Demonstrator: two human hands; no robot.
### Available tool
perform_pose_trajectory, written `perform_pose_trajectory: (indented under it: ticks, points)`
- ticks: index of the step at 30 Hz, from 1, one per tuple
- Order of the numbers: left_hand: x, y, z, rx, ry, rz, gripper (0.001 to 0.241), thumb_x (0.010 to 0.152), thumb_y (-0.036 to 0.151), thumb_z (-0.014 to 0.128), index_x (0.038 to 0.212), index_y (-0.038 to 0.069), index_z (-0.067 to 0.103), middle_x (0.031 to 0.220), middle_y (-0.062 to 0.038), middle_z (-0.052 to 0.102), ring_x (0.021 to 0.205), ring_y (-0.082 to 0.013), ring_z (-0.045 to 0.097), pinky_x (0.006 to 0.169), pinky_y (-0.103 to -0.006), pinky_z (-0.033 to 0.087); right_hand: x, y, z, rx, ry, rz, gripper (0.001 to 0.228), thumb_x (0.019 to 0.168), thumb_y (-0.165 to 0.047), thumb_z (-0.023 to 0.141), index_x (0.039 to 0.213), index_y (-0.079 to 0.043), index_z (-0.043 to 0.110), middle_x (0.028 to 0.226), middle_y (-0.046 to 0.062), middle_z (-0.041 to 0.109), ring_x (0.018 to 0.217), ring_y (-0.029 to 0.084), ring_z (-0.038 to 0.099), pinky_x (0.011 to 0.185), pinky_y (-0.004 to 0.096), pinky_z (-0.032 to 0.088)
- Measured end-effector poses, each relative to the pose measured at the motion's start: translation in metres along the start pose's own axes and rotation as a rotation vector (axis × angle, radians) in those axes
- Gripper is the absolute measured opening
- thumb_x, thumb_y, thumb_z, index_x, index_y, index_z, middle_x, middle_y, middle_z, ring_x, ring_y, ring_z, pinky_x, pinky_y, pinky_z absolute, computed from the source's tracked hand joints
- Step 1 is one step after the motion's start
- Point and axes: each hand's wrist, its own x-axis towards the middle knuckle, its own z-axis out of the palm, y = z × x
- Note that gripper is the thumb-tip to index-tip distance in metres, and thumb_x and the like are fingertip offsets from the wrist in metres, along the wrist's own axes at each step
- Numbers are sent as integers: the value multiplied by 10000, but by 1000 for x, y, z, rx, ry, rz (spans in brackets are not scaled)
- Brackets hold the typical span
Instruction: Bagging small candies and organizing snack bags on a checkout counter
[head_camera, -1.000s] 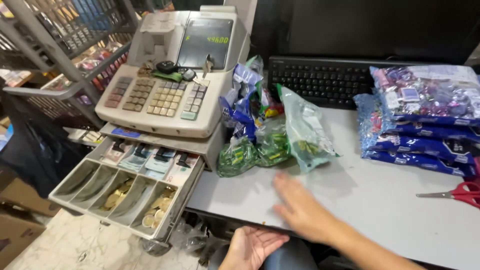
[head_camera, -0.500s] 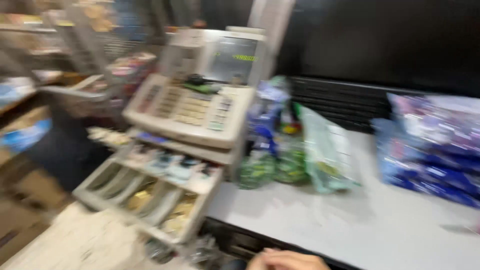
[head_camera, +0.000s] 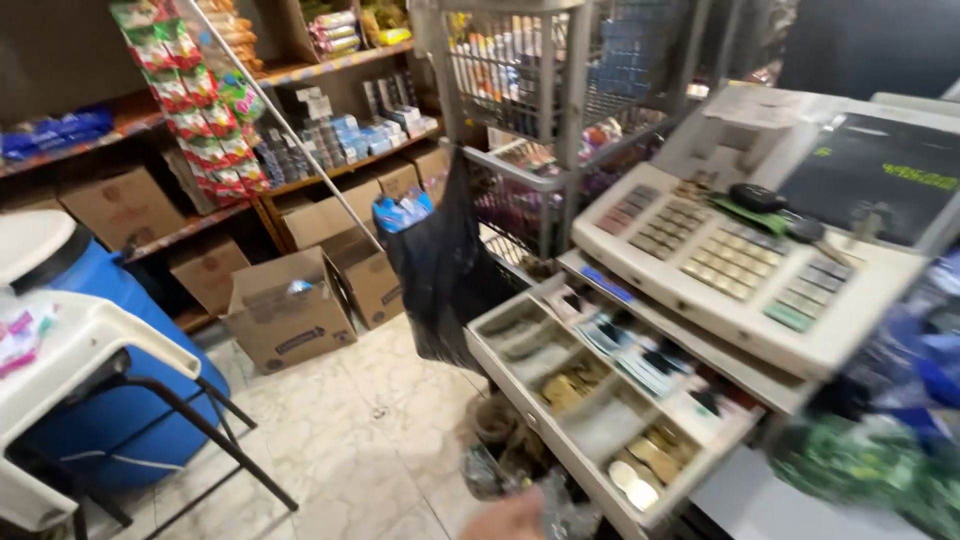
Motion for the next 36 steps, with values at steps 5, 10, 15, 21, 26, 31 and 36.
perform_pose_trajectory:
  ticks: [5,10,15,21,26,31,36]
  points:
    - [139,128,33,53,-4,145,262,906,309,720,1064,101,710,897,-94,667,799,-250,629,656,-340,515,69,12,148,1066,233,277,195,877,23,596,1055,97,568,1256,282,598,1148,438,587,1000,465,477]
    - [295,214,37,93,11,246,235,893,322,779,995,117,725,814,-65,666,738,-233,624,611,-334,515,140,74,283,1096,178,397,180,726,55,614,895,-1,587,1065,194,600,1013,373,581,876,426,495]
    - [443,249,48,63,114,334,286,922,364,733,1001,101,653,816,-44,657,755,-239,669,559,-308,513,168,114,416,1052,83,660,198,690,-13,705,678,-198,635,799,22,623,831,296,697,785,400,561]
    - [564,304,102,250,454,501,499,813,269,629,1218,-2,736,1164,-175,732,1212,-335,660,985,-447,509,193,167,524,958,6,902,113,706,-173,732,728,-283,725,764,-41,716,877,203,735,805,373,584]
    - [662,371,102,501,699,761,703,1021,606,345,1122,46,758,1178,-168,747,1254,-338,637,1114,-477,457,216,208,524,1082,-146,1101,207,766,-164,745,951,-247,786,946,-13,803,994,163,764,885,359,600]
    - [632,346,126,1169,449,596,391,978,524,486,1165,220,646,1349,-76,654,1407,-310,478,1175,-575,293,201,227,581,910,-161,964,182,768,-200,777,926,-285,806,902,6,792,997,266,747,873,428,598]
    - [567,354,137,1698,606,604,329,823,333,774,1119,192,747,1193,-101,751,1261,-299,652,1222,-482,226,183,236,570,1002,-49,965,258,771,-143,735,967,-299,798,831,-56,789,915,209,767,848,355,593]
